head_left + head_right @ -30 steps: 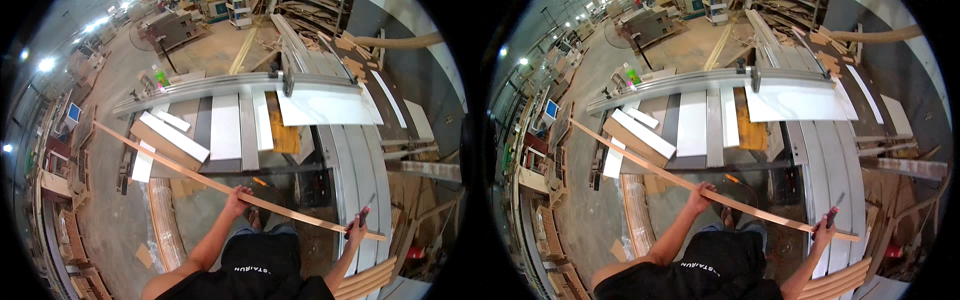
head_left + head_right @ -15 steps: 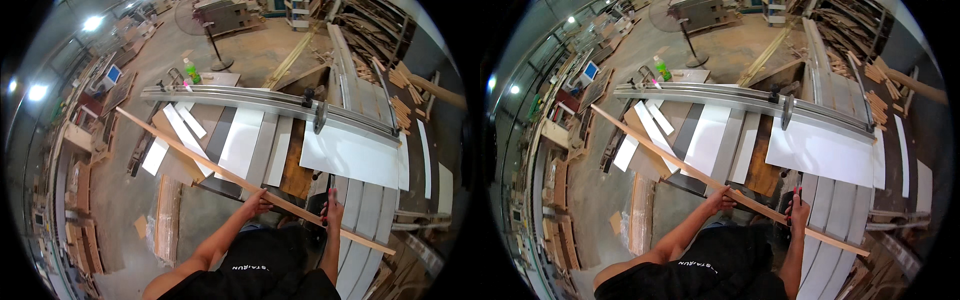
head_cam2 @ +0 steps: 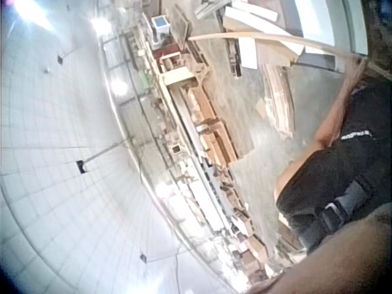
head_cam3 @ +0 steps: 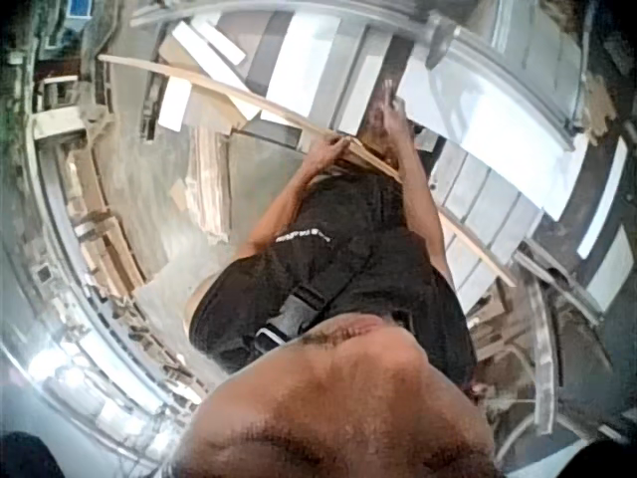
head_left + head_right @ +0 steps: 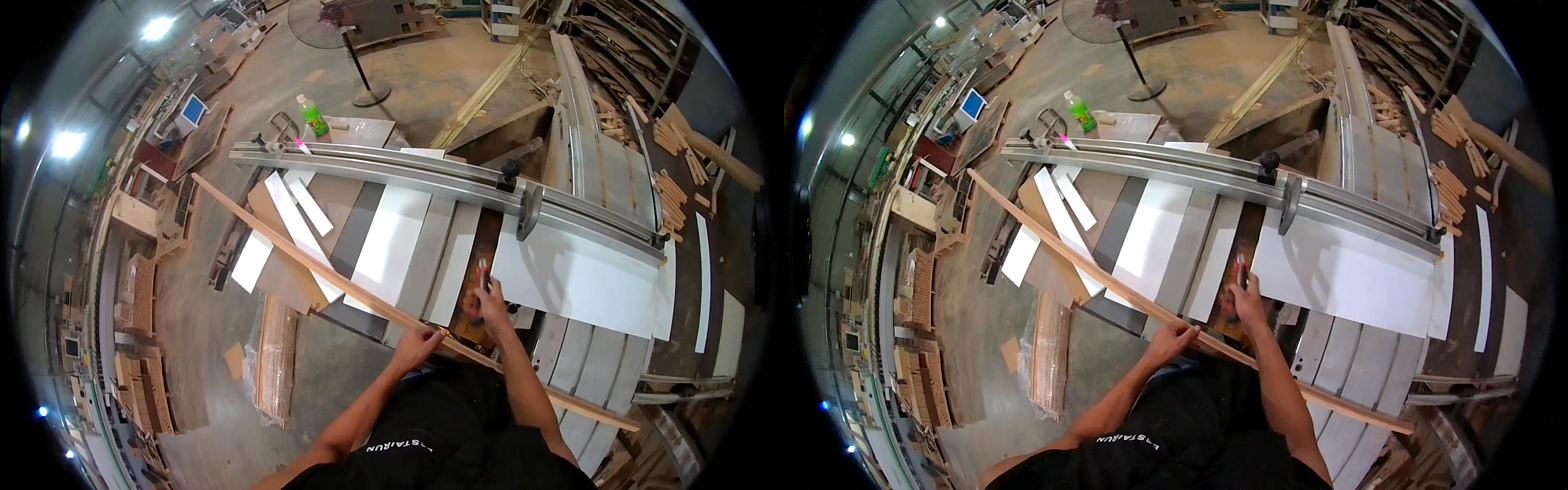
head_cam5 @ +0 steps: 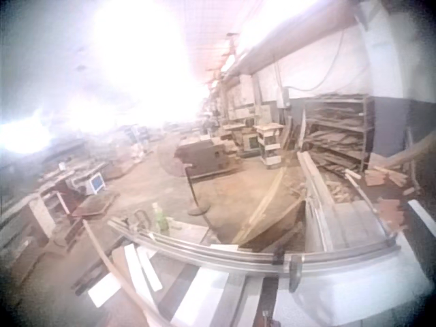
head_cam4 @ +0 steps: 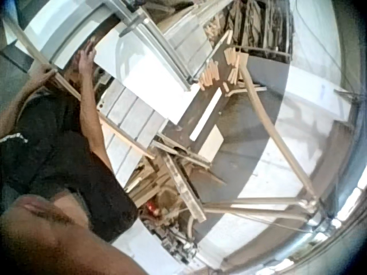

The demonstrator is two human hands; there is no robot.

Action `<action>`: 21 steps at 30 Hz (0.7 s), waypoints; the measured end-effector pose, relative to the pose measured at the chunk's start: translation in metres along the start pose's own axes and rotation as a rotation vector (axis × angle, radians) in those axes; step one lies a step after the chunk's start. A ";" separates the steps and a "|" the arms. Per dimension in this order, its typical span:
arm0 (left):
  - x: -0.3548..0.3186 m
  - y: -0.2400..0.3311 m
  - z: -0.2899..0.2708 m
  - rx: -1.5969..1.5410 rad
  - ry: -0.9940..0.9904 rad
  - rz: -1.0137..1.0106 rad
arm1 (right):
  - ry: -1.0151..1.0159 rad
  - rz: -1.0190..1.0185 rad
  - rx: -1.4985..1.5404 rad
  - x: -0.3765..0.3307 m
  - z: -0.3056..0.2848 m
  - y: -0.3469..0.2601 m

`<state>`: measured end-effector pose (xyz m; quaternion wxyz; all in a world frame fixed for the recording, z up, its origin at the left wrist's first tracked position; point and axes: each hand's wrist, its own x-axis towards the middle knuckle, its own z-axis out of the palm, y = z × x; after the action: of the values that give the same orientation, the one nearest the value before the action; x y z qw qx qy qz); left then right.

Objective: The person uses a hand tool to shape the ends of long wooden strips, then stacks the finished pieces on a table.

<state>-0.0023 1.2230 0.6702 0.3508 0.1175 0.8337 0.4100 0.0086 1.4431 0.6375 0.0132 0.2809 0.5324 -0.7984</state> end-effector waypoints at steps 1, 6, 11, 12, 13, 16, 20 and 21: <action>-0.001 0.022 -0.005 -0.001 0.012 0.031 | 0.046 -0.116 -0.030 0.014 0.001 0.007; 0.021 0.006 -0.014 0.235 0.028 0.413 | 0.059 -0.099 0.023 -0.002 0.023 -0.039; 0.031 -0.002 -0.003 0.650 -0.141 0.674 | 0.421 -0.258 -0.241 -0.048 -0.075 0.006; 0.033 -0.003 -0.003 0.709 -0.170 0.671 | 0.552 -0.252 -0.307 -0.067 -0.095 0.011; 0.035 -0.004 0.000 0.769 -0.207 0.676 | 0.642 -0.276 -0.187 -0.091 -0.108 0.008; 0.041 -0.002 -0.001 0.728 -0.250 0.687 | 0.996 -0.384 -0.176 -0.155 -0.169 0.027; 0.049 0.016 -0.014 0.716 -0.308 0.694 | 1.550 -0.274 -0.682 -0.218 -0.220 0.038; 0.057 0.019 -0.015 0.702 -0.327 0.705 | 1.649 -0.268 -0.739 -0.225 -0.229 0.041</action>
<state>-0.0557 1.2532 0.6629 0.2567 0.5641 0.7650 0.1754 0.3107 1.5595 0.6440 -0.3749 0.6761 0.6232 -0.1183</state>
